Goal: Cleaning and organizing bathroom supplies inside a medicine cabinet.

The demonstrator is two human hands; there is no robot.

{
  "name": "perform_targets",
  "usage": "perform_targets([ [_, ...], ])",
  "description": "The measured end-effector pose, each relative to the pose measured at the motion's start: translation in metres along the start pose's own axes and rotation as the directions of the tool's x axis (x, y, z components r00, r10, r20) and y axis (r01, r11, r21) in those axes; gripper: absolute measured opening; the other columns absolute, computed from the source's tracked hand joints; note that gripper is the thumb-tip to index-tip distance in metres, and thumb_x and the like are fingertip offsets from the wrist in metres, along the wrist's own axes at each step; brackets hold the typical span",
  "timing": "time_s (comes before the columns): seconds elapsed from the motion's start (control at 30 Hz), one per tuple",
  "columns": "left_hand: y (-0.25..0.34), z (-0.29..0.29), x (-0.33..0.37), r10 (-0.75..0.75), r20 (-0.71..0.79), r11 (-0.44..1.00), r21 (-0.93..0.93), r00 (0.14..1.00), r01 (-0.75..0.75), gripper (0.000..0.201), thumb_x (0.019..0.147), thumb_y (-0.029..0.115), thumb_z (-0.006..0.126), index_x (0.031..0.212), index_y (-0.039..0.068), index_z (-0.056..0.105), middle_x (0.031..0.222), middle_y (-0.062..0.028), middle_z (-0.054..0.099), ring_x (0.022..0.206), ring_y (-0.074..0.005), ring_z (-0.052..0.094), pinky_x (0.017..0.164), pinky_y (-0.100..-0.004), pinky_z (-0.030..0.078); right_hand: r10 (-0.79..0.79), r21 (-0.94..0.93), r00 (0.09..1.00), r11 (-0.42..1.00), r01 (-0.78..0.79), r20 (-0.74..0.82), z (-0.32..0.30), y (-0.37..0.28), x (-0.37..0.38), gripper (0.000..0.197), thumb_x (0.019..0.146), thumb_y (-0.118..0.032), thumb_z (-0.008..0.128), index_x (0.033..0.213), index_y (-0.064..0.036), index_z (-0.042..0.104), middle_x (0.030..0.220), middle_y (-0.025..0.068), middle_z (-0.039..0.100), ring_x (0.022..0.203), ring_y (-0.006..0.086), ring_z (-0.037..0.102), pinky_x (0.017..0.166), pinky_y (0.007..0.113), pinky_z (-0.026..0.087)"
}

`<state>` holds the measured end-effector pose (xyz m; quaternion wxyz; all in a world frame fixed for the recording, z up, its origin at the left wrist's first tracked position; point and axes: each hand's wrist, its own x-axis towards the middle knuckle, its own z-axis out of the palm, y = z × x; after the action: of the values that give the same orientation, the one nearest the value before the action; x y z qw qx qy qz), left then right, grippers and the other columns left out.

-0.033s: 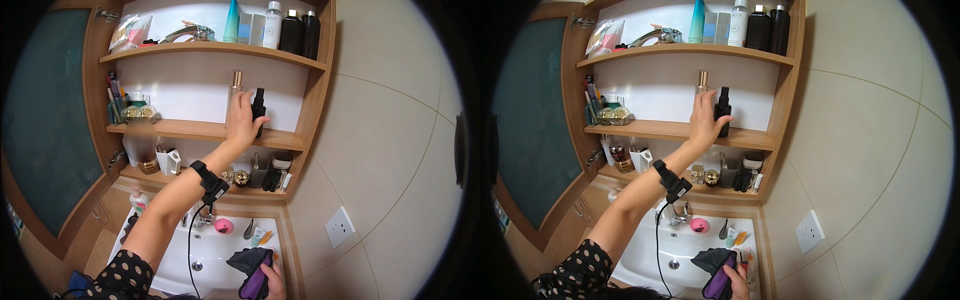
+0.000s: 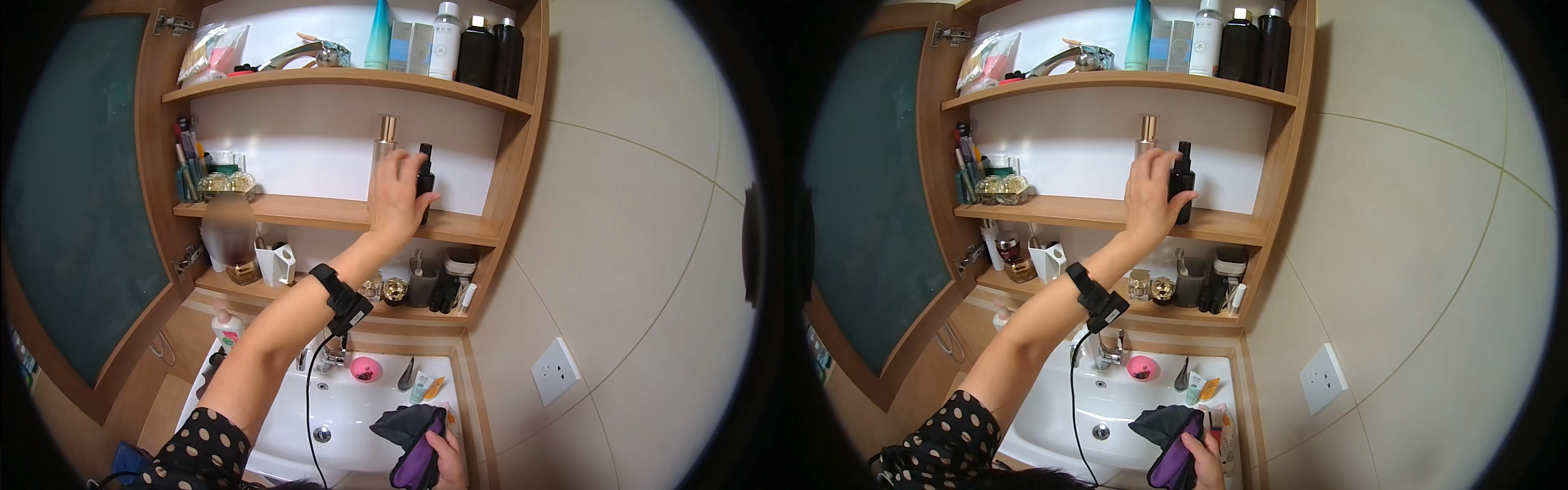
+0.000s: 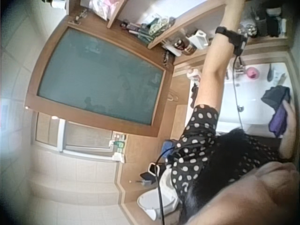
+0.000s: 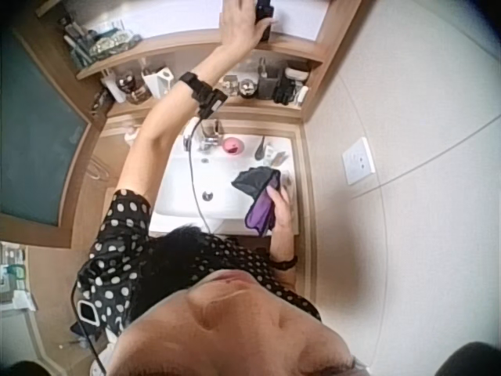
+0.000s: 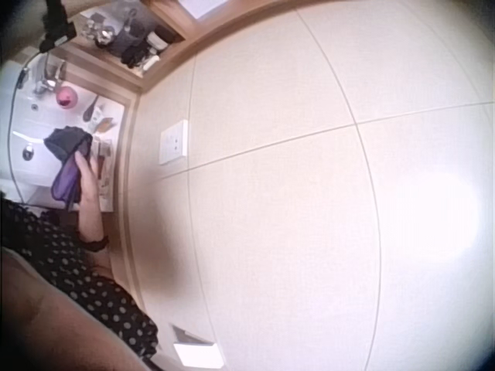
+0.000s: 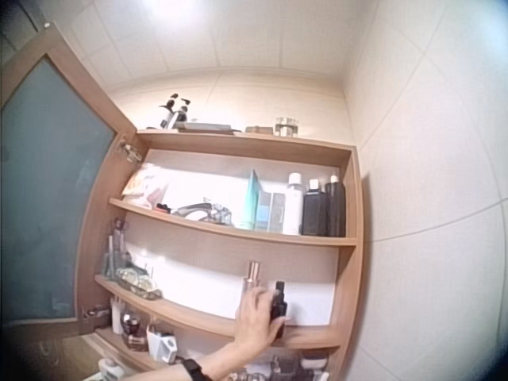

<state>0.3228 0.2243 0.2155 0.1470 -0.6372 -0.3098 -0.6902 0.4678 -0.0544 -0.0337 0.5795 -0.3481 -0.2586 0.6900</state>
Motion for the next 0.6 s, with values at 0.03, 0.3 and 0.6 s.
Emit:
perform_targets([
  [0.03, -0.001, -0.006, -0.001, 0.223, 0.095, 0.960, 0.151, 0.970, -0.235, 0.044, 0.064, 0.020, 0.080, 0.103, 0.010, 0.062, 0.126, -0.0119, 0.050, 0.114, -0.0335, 0.048, 0.089, -0.0413, 0.040, -0.011, 0.012, 1.000, 1.000, 0.010, 0.028, 0.000, 0.001, 0.000, 0.041, 0.090, -0.005, 0.049, 0.130, 0.0053, 0.046, 0.128, 0.0148, 0.053, 0.118, 0.0261, 0.051, 0.104, 0.036, 0.037],
  [0.3, -0.017, -0.019, -0.003, 0.307, 0.403, 0.814, 0.359, 0.862, -0.457, 0.023, 0.067, 0.018, 0.076, 0.090, 0.019, 0.070, 0.136, -0.0059, 0.044, 0.126, -0.0297, 0.037, 0.092, -0.0539, 0.028, -0.072, 0.037, 0.996, 0.997, 0.070, 0.047, -0.013, 0.015, 0.002, 0.040, 0.091, -0.005, 0.050, 0.129, 0.0055, 0.046, 0.126, 0.0140, 0.054, 0.116, 0.0247, 0.052, 0.102, 0.034, 0.037],
  [0.6, -0.022, -0.023, -0.004, 0.279, 0.435, 0.758, 0.448, 0.856, -0.474, 0.030, 0.068, 0.018, 0.076, 0.097, 0.022, 0.070, 0.140, -0.0033, 0.041, 0.127, -0.0304, 0.037, 0.091, -0.0558, 0.033, -0.073, -0.003, 0.996, 0.997, 0.073, -0.055, -0.021, 0.012, 0.003, 0.039, 0.087, -0.005, 0.056, 0.126, 0.0007, 0.052, 0.117, 0.0076, 0.060, 0.103, 0.0168, 0.058, 0.091, 0.029, 0.046],
])
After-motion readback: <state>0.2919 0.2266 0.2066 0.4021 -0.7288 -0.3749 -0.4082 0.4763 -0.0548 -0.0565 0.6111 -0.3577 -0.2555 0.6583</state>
